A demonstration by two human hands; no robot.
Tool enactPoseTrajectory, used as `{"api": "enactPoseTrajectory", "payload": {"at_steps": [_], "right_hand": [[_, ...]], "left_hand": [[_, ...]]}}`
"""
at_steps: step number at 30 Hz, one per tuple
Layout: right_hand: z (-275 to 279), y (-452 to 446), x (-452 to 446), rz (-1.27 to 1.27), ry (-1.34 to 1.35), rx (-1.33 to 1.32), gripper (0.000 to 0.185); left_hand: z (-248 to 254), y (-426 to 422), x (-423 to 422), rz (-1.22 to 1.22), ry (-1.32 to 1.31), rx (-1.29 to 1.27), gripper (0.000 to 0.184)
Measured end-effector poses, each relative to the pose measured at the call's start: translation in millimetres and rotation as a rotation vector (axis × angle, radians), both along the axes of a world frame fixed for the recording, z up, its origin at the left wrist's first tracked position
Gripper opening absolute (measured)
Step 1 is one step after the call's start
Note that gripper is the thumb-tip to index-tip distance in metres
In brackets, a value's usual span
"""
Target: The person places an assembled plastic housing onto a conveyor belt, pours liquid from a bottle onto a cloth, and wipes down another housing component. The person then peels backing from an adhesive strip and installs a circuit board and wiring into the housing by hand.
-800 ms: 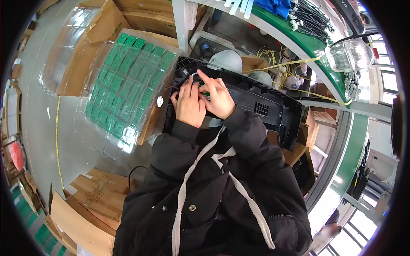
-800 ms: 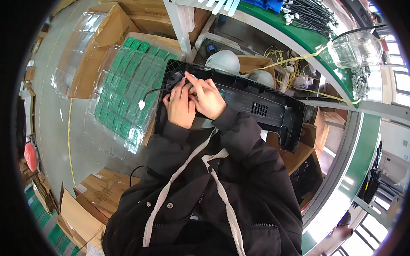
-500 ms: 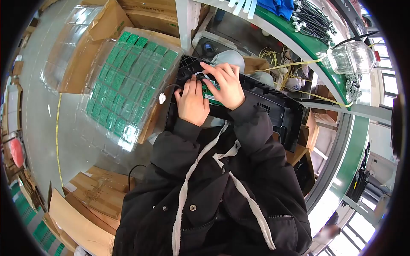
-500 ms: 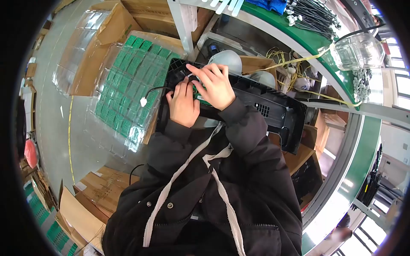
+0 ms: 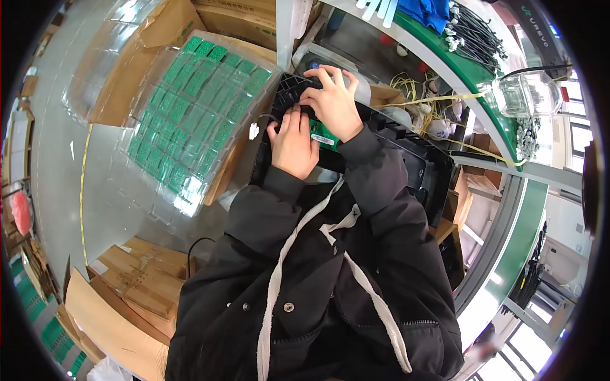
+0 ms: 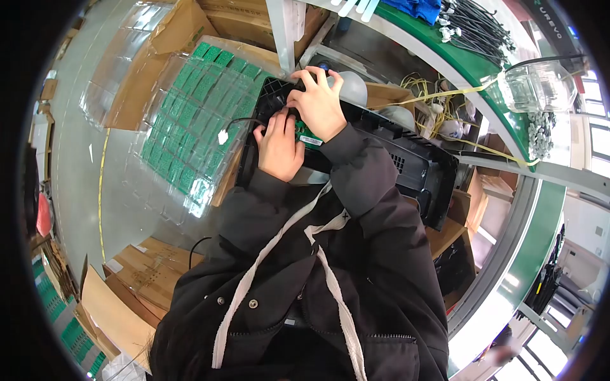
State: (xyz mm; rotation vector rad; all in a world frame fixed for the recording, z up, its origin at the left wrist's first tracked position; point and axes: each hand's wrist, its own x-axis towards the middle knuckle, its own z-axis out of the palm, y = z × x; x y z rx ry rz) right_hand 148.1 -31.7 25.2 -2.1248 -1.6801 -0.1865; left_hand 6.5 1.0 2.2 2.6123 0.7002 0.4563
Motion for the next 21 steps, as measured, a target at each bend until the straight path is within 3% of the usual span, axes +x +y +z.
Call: {"api": "enactPoseTrajectory", "payload": {"at_steps": [13, 21], "right_hand": [[-11.1, 5.6, -0.8, -0.028, -0.17, 0.012, 0.009], [-14.5, 6.9, -1.0, -0.019, -0.184, -0.018, 0.008]], "left_hand": [[-3.3, -3.4, 4.2, 0.038, -0.02, 0.024, 0.06], [-9.7, -4.5, 11.0, 0.069, 0.05, 0.053, 0.055]]}}
